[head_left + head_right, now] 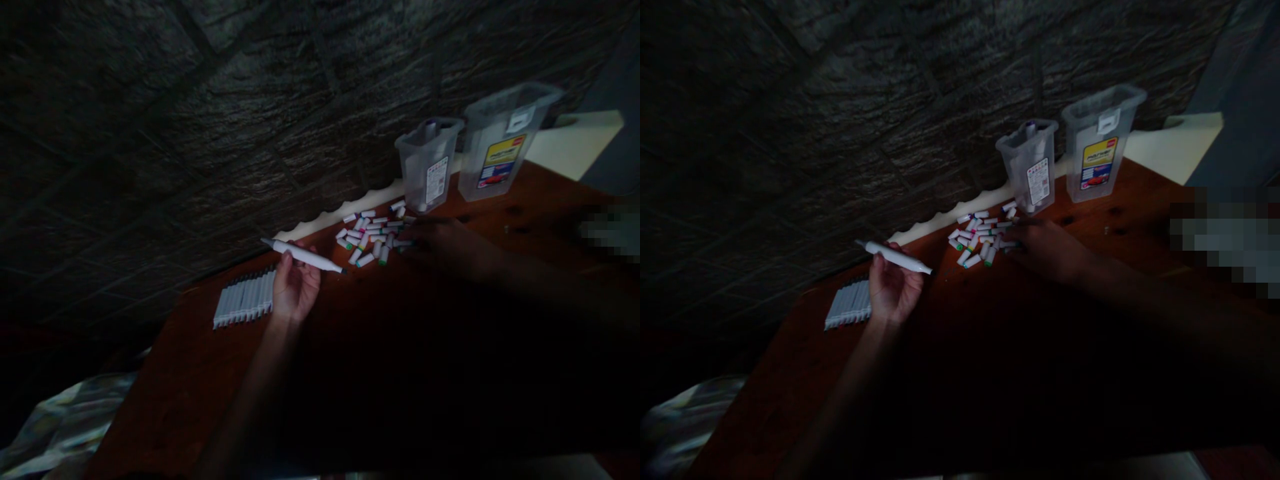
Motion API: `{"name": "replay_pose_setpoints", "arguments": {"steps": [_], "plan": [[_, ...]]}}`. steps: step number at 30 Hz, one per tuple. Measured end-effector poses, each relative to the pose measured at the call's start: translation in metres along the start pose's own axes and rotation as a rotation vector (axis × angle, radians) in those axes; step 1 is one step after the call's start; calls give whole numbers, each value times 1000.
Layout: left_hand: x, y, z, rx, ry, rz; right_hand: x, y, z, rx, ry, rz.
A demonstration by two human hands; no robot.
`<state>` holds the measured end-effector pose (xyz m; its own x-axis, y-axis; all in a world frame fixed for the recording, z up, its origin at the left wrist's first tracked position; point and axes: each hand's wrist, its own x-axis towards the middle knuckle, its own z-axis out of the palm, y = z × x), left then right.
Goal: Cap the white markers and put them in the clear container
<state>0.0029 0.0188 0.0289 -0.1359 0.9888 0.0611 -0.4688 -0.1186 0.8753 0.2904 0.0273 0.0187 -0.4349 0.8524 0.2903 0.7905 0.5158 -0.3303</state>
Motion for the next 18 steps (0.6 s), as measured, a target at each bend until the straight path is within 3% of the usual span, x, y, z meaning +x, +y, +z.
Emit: {"name": "replay_pose_setpoints", "arguments": {"steps": [18], "plan": [[-3, 4, 0, 117, -27, 26, -1, -3, -2, 27, -15, -19]]}}
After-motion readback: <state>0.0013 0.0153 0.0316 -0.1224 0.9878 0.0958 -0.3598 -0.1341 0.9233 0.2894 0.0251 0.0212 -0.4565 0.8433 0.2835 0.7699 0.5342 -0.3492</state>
